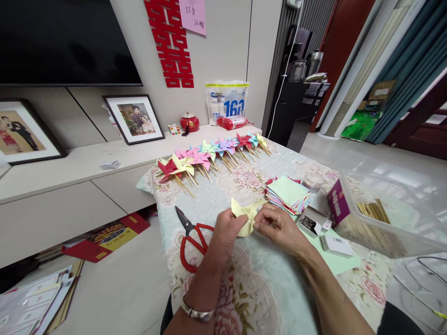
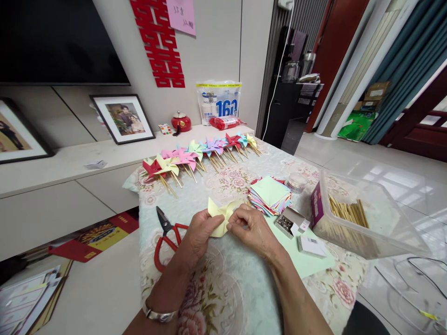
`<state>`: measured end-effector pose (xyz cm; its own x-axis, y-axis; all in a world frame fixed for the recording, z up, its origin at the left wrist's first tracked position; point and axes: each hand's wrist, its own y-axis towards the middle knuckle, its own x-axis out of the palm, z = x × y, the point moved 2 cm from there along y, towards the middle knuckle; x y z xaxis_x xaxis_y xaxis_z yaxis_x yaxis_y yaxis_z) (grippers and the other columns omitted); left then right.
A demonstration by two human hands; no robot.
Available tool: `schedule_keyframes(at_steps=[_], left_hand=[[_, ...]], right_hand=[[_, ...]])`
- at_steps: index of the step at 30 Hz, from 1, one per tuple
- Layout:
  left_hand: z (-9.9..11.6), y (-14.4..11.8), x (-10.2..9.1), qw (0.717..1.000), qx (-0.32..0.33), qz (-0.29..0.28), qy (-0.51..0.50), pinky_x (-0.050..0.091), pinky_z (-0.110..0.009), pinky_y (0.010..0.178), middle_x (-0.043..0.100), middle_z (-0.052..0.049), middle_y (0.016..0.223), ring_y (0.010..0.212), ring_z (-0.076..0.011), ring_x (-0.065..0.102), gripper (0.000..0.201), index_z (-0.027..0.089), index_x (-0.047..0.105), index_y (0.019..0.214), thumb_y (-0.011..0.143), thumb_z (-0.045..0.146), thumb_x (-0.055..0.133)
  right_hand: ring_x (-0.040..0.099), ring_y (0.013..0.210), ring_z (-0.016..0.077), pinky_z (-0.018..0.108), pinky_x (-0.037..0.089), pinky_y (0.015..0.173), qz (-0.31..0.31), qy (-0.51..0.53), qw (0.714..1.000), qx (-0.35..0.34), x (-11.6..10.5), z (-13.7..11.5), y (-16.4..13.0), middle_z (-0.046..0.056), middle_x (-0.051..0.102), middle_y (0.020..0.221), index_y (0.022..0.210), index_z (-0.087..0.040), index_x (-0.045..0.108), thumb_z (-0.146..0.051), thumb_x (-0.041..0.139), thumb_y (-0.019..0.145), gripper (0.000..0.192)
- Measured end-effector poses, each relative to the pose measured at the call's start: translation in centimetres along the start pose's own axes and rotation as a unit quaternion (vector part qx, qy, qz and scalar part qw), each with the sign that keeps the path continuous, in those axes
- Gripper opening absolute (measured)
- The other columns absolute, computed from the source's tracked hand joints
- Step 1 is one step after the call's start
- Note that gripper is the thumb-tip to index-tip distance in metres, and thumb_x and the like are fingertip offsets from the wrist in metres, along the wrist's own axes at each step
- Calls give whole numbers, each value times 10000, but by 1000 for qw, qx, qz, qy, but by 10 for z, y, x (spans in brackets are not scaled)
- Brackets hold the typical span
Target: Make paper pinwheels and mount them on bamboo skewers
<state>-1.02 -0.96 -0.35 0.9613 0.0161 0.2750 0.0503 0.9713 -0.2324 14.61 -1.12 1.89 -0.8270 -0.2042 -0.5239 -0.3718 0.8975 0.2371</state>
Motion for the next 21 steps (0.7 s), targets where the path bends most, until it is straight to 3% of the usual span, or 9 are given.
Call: schedule_keyframes(at_steps=[21], left_hand=[[2, 0, 5, 1000, -22, -5, 9, 396, -221, 514, 670, -12, 622, 532, -130, 559, 194, 118, 680, 724, 565, 228, 700]], right_hand=[[425, 561, 117, 237, 310, 533, 58, -31, 993, 95, 9, 0, 4, -31, 482, 584, 583, -193, 533, -194, 563, 716, 136]])
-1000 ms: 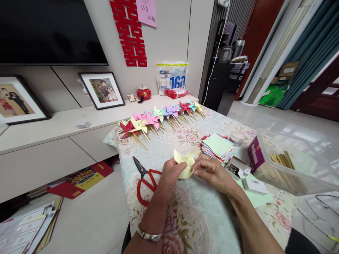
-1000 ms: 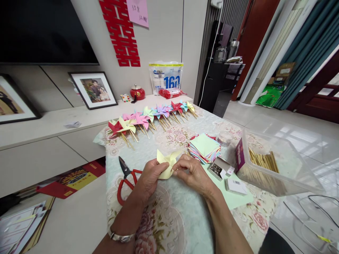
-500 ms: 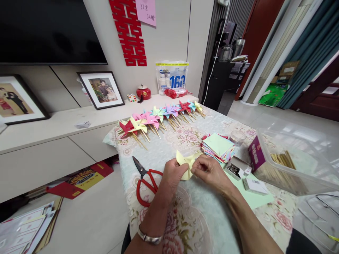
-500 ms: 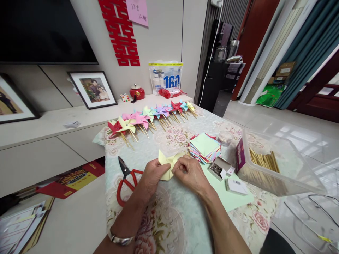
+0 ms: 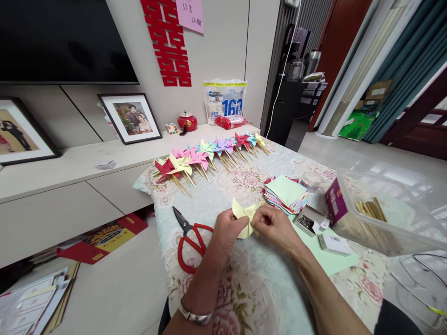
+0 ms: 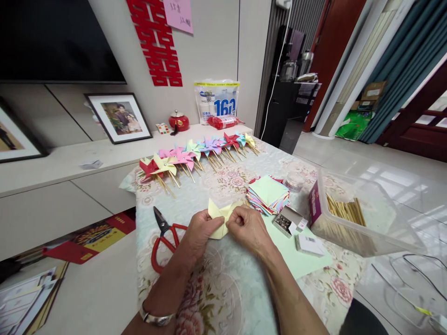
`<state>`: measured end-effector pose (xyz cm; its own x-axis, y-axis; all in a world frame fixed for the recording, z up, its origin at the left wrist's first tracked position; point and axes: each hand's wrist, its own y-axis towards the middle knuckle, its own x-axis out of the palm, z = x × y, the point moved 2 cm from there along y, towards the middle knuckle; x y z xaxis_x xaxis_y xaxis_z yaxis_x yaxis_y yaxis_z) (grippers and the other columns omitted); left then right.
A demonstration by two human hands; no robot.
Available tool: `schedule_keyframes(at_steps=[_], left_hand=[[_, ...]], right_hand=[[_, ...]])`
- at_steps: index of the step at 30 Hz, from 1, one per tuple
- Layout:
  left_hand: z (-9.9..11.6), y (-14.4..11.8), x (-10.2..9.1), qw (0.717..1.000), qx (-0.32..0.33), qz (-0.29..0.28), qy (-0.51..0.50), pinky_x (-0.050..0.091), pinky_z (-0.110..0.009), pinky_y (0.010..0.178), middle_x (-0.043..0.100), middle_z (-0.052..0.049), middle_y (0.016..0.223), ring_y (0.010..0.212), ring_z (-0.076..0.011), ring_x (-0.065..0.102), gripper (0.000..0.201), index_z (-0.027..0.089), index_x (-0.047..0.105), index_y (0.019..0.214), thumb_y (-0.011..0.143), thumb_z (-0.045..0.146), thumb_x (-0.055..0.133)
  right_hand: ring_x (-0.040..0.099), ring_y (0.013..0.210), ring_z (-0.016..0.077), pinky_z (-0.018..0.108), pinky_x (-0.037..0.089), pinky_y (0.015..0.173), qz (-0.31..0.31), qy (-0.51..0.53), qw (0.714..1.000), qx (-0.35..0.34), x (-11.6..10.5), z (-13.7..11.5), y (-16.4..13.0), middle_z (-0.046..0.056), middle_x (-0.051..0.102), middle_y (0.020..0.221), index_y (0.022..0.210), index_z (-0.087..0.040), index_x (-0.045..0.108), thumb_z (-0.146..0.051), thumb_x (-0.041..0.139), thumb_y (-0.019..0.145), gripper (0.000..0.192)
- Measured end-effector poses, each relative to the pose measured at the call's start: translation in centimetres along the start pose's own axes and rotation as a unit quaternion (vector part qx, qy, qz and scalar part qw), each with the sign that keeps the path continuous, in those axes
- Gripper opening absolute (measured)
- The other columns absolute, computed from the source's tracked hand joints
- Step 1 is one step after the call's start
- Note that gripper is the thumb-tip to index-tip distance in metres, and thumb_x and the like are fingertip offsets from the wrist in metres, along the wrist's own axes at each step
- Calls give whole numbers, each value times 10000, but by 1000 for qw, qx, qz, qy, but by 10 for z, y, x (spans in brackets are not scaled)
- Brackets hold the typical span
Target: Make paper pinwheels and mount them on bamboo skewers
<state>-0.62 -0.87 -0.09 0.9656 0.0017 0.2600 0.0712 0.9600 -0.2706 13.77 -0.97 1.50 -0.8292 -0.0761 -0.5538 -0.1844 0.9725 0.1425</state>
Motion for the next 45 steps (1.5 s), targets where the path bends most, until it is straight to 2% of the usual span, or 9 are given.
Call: schedule_keyframes(at_steps=[5, 12, 18, 26, 39, 42, 45], left_hand=[[-1, 0, 0, 1000, -4, 1, -7, 413, -232, 519, 670, -15, 606, 533, -143, 571, 213, 112, 693, 736, 555, 224, 706], [-4, 0, -1, 1000, 0, -7, -5, 420, -235, 528, 670, -17, 615, 539, -146, 580, 189, 124, 681, 717, 569, 236, 717], [-10, 9, -3, 1000, -24, -4, 12, 397, -229, 493, 662, -18, 599, 520, -141, 561, 212, 131, 678, 692, 517, 247, 713], [-15, 12, -3, 1000, -12, -5, 23, 399, -229, 487, 669, -18, 611, 506, -135, 555, 197, 131, 685, 693, 536, 243, 721], [-6, 5, -2, 998, 6, 5, 63, 362, -215, 475, 628, 4, 584, 509, -118, 516, 124, 132, 666, 662, 574, 219, 660], [-8, 6, -2, 999, 11, 10, 31, 386, -225, 499, 635, 3, 581, 520, -128, 529, 149, 125, 687, 698, 591, 226, 667], [-11, 8, -2, 999, 19, 2, -36, 420, -242, 543, 659, -11, 596, 547, -147, 557, 220, 113, 720, 770, 606, 259, 699]], right_hand=[[412, 553, 114, 236, 294, 524, 8, 9, 1000, 26, 2, 5, 1, -35, 471, 585, 579, -194, 531, -196, 556, 688, 112], [408, 551, 120, 235, 290, 513, 13, 10, 999, 34, 3, 6, 2, -32, 477, 566, 568, -198, 539, -190, 549, 670, 104], [431, 566, 127, 239, 311, 522, 9, 12, 999, 36, 3, 3, 1, -22, 492, 585, 567, -199, 524, -199, 539, 669, 103], [434, 562, 125, 234, 313, 515, 9, 19, 999, 38, 3, 5, 1, -23, 498, 583, 558, -202, 513, -202, 546, 664, 111], [427, 546, 118, 233, 310, 506, 1, 32, 998, 47, 3, 5, -1, -27, 498, 564, 561, -194, 539, -198, 575, 678, 122], [453, 554, 121, 246, 337, 524, 8, 69, 996, 46, -1, 6, 2, -18, 541, 601, 634, -180, 618, -262, 639, 719, 120], [548, 641, 151, 270, 421, 593, 54, 159, 985, 26, -11, -3, 1, 18, 631, 717, 816, -174, 694, -356, 704, 774, 187]])
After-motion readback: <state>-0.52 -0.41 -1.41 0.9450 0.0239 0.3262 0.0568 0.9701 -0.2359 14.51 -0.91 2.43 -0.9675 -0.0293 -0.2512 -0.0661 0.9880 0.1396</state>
